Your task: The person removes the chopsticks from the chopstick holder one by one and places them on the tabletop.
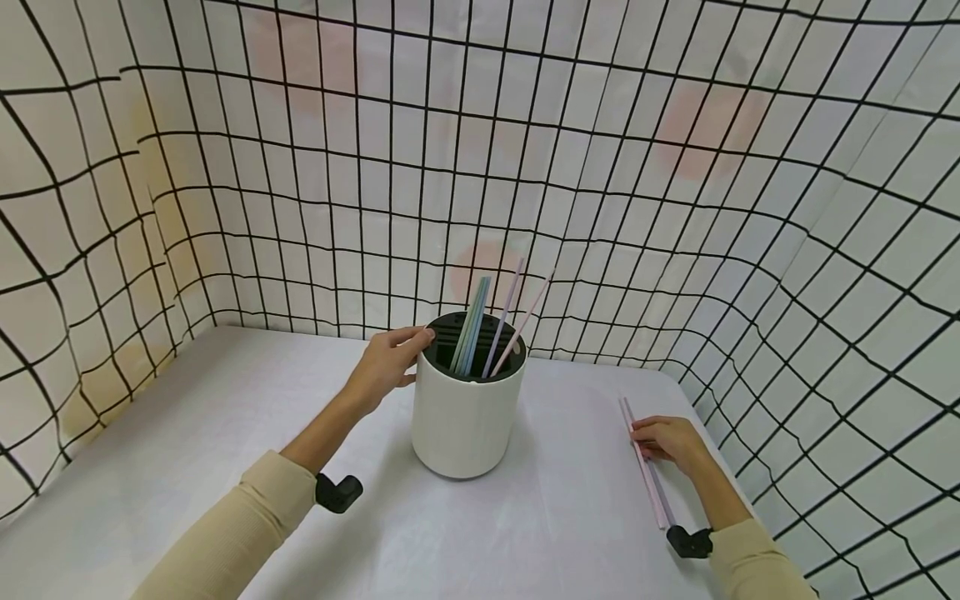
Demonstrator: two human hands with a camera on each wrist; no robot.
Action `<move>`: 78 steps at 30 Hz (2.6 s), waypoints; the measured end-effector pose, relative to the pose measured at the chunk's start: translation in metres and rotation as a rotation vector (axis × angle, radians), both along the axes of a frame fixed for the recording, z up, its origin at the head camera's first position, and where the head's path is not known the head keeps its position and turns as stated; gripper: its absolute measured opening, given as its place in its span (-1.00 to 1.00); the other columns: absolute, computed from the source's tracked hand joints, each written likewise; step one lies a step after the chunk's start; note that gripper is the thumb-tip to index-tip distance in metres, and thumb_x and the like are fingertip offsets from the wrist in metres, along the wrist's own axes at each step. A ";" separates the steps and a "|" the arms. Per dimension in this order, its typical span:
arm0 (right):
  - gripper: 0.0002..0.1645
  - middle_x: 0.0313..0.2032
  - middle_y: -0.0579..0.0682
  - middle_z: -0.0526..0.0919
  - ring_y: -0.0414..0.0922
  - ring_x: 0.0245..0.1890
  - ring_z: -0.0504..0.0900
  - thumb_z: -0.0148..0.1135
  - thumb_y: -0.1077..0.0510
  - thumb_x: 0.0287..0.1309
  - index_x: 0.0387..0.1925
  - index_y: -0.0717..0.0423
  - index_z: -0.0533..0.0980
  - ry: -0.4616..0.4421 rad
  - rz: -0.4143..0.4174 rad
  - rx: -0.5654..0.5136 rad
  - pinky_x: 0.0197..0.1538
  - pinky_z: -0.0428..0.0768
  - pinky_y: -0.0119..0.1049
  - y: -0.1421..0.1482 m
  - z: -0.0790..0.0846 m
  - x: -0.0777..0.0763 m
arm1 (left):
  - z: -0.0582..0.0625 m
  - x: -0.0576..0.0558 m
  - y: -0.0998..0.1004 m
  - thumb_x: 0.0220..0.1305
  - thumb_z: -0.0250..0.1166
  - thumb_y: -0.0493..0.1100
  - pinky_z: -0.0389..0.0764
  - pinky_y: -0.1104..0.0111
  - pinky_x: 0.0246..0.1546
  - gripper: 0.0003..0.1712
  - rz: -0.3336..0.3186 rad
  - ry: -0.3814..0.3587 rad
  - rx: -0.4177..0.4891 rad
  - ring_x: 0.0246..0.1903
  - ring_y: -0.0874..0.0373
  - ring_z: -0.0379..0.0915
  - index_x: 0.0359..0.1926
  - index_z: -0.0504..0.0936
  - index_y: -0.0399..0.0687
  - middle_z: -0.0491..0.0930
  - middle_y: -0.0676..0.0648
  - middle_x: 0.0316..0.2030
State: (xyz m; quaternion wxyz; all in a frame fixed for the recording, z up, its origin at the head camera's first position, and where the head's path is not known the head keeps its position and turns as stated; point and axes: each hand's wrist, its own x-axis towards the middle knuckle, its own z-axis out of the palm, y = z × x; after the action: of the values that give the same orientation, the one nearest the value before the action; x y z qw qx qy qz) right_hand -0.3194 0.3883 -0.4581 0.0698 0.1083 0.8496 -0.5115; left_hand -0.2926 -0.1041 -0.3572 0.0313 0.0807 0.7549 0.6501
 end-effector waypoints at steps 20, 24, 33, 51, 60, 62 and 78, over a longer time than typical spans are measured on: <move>-0.57 -0.44 -0.08 0.70 -0.24 -0.49 0.62 0.32 0.30 0.24 0.05 0.56 0.54 0.026 -0.047 -0.012 -0.40 0.69 -0.42 0.002 0.000 0.002 | 0.001 0.001 0.001 0.50 0.15 0.20 0.57 -0.03 0.22 -0.30 -0.010 0.013 0.001 0.44 -0.14 0.27 0.46 0.39 -0.10 0.38 -0.14 0.44; -0.58 -0.42 -0.07 0.72 -0.24 -0.46 0.64 0.31 0.29 0.26 0.05 0.54 0.54 0.040 -0.056 0.003 -0.38 0.71 -0.41 0.004 0.001 0.002 | 0.001 0.002 0.001 0.51 0.14 0.20 0.57 -0.02 0.22 -0.30 -0.007 0.014 -0.002 0.44 -0.14 0.27 0.47 0.38 -0.10 0.38 -0.14 0.44; -0.55 -0.26 -0.05 0.76 -0.23 -0.37 0.72 0.31 0.20 0.33 0.13 0.45 0.56 0.104 -0.056 0.028 -0.28 0.75 -0.41 -0.009 0.026 0.000 | 0.003 0.003 0.000 0.50 0.15 0.21 0.58 -0.02 0.22 -0.30 0.000 0.004 0.000 0.44 -0.14 0.28 0.46 0.39 -0.09 0.38 -0.13 0.44; -0.46 -0.18 -0.17 0.72 -0.26 -0.28 0.76 0.37 0.06 0.32 0.18 0.34 0.56 0.326 0.094 -0.134 -0.02 0.77 -0.28 -0.105 0.126 0.005 | 0.000 0.001 0.002 0.51 0.15 0.18 0.55 -0.04 0.24 -0.32 -0.003 0.002 0.007 0.45 -0.16 0.26 0.45 0.40 -0.10 0.37 -0.15 0.44; -0.50 0.02 0.22 0.68 -0.19 -0.26 0.78 0.38 0.05 0.30 0.15 0.26 0.56 0.322 0.169 -0.172 -0.02 0.77 -0.26 -0.156 0.156 0.008 | 0.000 0.002 0.000 0.50 0.15 0.20 0.57 -0.02 0.23 -0.31 0.005 0.008 -0.002 0.45 -0.15 0.27 0.45 0.40 -0.08 0.38 -0.12 0.44; -0.49 0.04 0.26 0.67 -0.17 -0.23 0.78 0.38 0.04 0.30 0.17 0.24 0.53 0.319 0.192 -0.163 0.01 0.76 -0.27 -0.165 0.159 0.010 | 0.000 0.002 0.000 0.50 0.15 0.20 0.58 -0.01 0.22 -0.32 0.009 0.005 -0.003 0.44 -0.14 0.27 0.45 0.41 -0.07 0.38 -0.11 0.44; -0.46 0.07 0.18 0.70 -0.01 0.00 0.74 0.38 0.11 0.29 0.23 0.22 0.49 0.278 0.260 -0.209 0.27 0.64 -0.15 -0.202 0.167 0.018 | 0.001 0.003 0.000 0.50 0.15 0.20 0.58 -0.04 0.21 -0.31 -0.004 0.021 0.001 0.44 -0.18 0.27 0.44 0.42 -0.12 0.39 -0.15 0.43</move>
State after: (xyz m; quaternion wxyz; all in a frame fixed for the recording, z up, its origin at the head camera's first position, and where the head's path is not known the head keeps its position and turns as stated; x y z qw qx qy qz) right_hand -0.3012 0.1859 -0.2907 0.0282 -0.0818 0.8003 -0.5934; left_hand -0.2895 -0.1036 -0.3567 0.0245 0.0892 0.7548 0.6494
